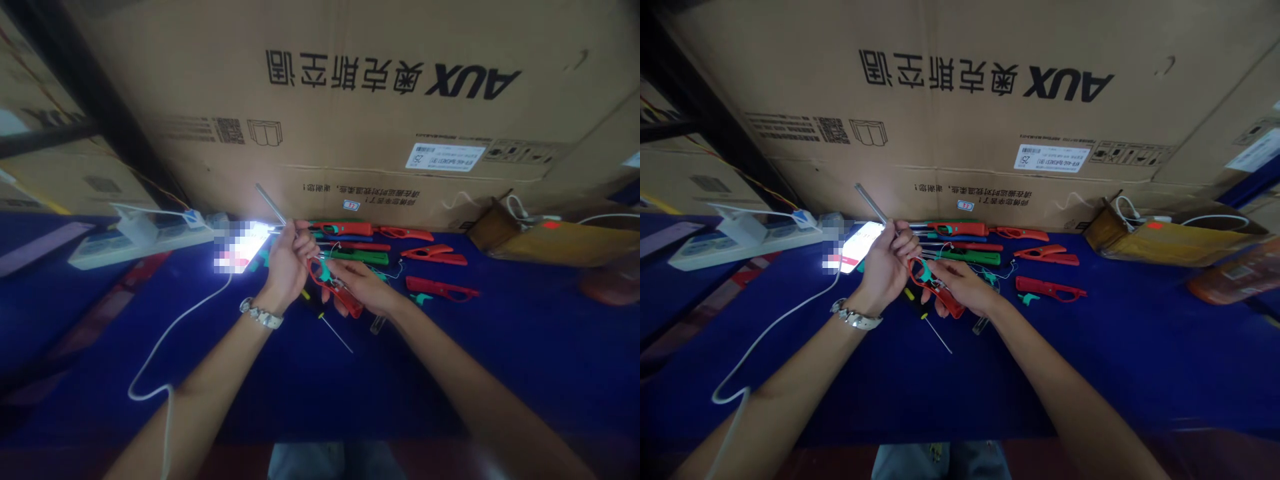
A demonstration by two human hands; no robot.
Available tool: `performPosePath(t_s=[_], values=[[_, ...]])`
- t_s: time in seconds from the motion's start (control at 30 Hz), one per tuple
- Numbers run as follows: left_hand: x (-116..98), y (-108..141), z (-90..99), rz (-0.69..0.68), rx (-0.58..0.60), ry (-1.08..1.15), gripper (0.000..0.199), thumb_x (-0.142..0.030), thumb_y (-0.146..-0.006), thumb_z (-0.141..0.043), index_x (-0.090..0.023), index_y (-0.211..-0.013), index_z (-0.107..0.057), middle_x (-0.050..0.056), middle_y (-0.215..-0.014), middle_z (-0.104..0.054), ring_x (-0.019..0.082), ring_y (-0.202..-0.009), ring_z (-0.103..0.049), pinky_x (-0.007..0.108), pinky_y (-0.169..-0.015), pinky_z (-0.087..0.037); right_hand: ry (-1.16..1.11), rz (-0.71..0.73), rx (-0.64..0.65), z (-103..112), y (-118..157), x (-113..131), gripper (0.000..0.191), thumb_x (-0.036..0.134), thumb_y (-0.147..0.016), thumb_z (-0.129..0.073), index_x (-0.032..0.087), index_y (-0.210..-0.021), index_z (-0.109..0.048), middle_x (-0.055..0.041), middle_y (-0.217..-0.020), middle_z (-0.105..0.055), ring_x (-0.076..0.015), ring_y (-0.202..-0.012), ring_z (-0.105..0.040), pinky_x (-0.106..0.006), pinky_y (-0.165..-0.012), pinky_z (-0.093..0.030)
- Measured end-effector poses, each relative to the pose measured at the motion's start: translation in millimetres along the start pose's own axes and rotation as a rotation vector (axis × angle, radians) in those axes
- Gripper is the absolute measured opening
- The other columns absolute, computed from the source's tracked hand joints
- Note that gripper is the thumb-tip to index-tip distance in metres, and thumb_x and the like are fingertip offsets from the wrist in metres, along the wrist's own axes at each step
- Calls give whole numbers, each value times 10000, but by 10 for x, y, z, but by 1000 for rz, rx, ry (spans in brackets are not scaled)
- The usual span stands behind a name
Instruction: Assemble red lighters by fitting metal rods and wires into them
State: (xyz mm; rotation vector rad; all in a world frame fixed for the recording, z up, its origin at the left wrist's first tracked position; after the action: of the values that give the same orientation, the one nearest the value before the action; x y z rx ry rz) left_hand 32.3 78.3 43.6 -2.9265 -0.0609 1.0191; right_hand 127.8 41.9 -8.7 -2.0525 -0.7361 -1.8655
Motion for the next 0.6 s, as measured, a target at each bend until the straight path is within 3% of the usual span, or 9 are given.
performPosePath(t_s=[0.1, 0.3, 0.43, 0.6], values=[[-10, -1, -28, 2, 21, 5, 478, -228, -1068, -303, -131, -718, -614, -61, -568, -240, 77, -460, -236, 197, -467, -303, -26, 46, -4, 7, 2, 27, 366, 530, -980, -526, 184, -883, -599, 20, -661, -675, -53, -360, -484, -164, -309, -335], [-28, -25, -38, -6, 54, -7, 483, -218, -1070, -292, -131, -732, -626, -65, -549, -258, 70, -438, -268, 201, -468, -312, -67, 47, 11, -9, -6, 8, 337, 499, -988, -528, 183, -927, -626, 26, -659, -636, -51, -429, -464, -183, -406, -342], [-76, -61, 17, -76, 57, -136, 407, -269, -1056, -386, -133, -784, -655, -8, -591, -501, 94, -542, -515, 223, -572, -436, 12, 89, -88, 74, -12, 46, 346, 512, -973, -534, 183, -1012, -635, 23, -672, -628, -64, -462, -482, -194, -432, -345], [-95, -84, 52, -131, 68, -356, 311, -436, -963, -589, -151, -867, -668, 57, -713, -704, 167, -717, -681, 273, -665, -511, 218, 229, -212, 124, -8, 165, 432, 590, -960, -486, 187, -839, -586, 24, -648, -615, -63, -422, -458, -203, -409, -335]])
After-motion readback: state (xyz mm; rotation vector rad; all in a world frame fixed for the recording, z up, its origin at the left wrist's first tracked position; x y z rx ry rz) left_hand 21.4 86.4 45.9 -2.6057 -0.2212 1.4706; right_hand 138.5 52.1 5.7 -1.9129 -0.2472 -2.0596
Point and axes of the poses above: each hand's wrist, its own y-axis away from the middle knuckle, its own z-axis out of the back of the hand, x = y × z, the point moved 10 cm from there along -y, towards the middle knuckle
